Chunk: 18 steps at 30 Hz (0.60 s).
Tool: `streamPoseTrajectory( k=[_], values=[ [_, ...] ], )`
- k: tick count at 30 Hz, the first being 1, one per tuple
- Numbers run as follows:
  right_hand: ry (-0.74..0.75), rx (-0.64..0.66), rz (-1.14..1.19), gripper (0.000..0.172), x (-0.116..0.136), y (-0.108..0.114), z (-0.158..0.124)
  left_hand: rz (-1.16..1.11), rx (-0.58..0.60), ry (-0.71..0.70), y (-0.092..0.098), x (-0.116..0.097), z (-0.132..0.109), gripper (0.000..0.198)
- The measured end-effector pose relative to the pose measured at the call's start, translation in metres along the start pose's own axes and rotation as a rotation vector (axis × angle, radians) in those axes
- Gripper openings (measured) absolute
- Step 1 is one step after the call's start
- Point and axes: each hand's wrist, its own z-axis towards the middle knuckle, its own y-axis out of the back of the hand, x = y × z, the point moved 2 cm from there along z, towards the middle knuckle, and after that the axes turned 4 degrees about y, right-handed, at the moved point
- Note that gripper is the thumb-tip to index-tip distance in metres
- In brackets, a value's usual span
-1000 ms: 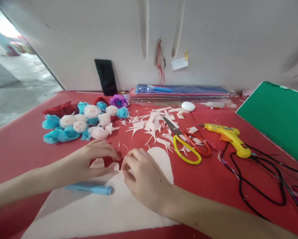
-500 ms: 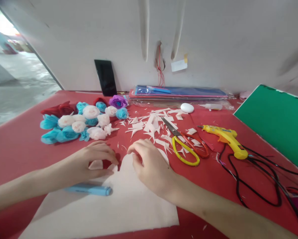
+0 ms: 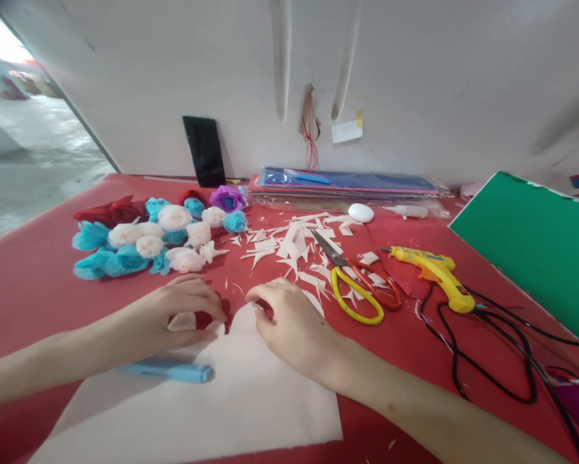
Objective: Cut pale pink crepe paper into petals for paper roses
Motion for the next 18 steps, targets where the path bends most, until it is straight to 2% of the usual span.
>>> streamPoseTrajectory(
  k=[12, 15, 18],
  values=[
    [-0.001, -0.013, -0.026, 0.017, -0.001, 0.001, -0.001, -0.035, -0.058, -0.030, -0.009, 0.013, -0.002, 0.011],
    [0.013, -0.030, -0.041, 0.017, 0.000, 0.000, -0.001, -0.037, -0.097, -0.033, -0.005, 0.007, -0.002, 0.012],
    [0.027, -0.069, -0.068, 0.019, 0.001, 0.005, -0.001, -0.082, -0.139, -0.029, -0.001, -0.004, -0.018, 0.018]
  ],
)
